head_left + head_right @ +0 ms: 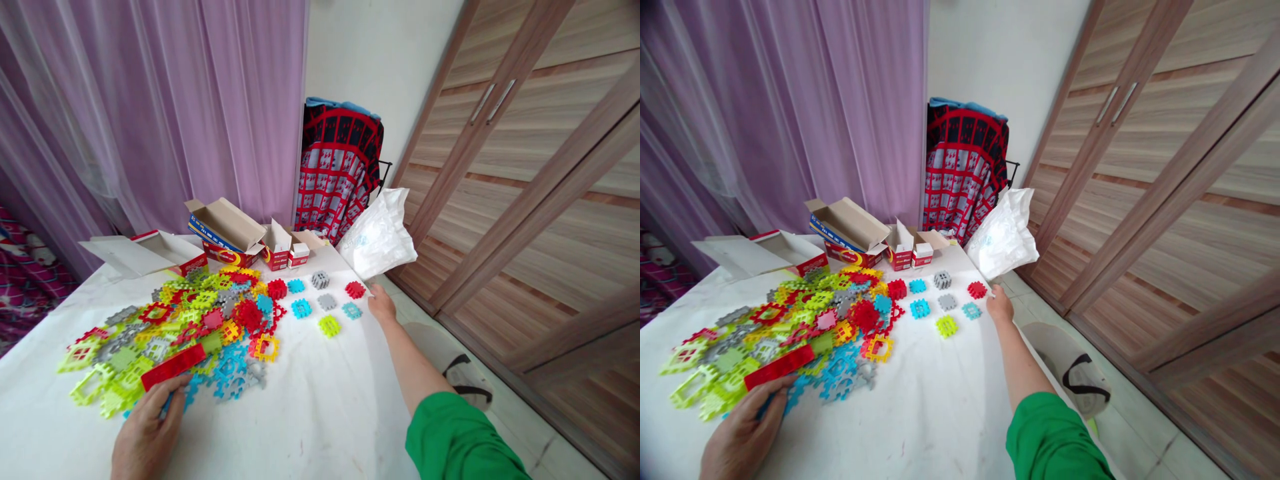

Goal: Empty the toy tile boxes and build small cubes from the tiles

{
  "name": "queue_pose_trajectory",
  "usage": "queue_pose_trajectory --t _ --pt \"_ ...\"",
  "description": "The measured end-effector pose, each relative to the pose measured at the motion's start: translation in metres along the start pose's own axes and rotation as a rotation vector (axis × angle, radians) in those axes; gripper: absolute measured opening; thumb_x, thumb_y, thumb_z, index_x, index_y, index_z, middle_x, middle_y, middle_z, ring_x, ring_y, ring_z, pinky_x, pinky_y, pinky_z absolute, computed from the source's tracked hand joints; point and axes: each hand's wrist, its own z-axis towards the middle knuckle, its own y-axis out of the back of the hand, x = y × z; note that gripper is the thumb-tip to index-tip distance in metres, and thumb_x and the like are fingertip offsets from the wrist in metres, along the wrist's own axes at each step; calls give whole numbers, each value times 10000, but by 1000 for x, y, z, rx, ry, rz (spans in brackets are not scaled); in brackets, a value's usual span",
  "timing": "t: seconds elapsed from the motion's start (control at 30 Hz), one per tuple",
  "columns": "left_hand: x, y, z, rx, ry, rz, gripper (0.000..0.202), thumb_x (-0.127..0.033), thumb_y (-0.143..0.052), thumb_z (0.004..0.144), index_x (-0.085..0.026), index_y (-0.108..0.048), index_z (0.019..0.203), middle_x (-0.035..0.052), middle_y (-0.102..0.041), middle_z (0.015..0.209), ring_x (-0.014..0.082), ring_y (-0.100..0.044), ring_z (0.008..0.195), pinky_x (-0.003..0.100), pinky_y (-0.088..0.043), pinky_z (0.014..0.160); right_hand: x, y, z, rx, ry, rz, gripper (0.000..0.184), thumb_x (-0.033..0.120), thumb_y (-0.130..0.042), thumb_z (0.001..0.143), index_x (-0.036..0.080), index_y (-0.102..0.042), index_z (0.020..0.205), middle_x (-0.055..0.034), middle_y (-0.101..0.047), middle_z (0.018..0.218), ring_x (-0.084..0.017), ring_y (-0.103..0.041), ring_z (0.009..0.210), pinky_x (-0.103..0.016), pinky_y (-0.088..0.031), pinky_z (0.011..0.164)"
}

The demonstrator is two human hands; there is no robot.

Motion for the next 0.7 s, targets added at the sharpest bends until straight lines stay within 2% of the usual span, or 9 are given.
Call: queue_pose_trajectory --t 0.27,0.7 --pt "0 0 1 -3 8 12 289 -472 -487 791 -269 -676 874 17 -753 847 218 -703 793 323 -557 739 -1 -4 12 34 8 47 601 94 -459 804 232 -462 1389 -35 -633 1282 -195 -609 1146 -292 -482 930" --pt "1 0 0 -11 0 26 284 -484 -483 789 -281 -670 856 12 -754 837 213 -706 790 317 -551 715 6 -2 9 57 41 29 601 105 -461 793 252 -470 1375 -13 -646 1259 -205 -616 1122 -301 -484 910"
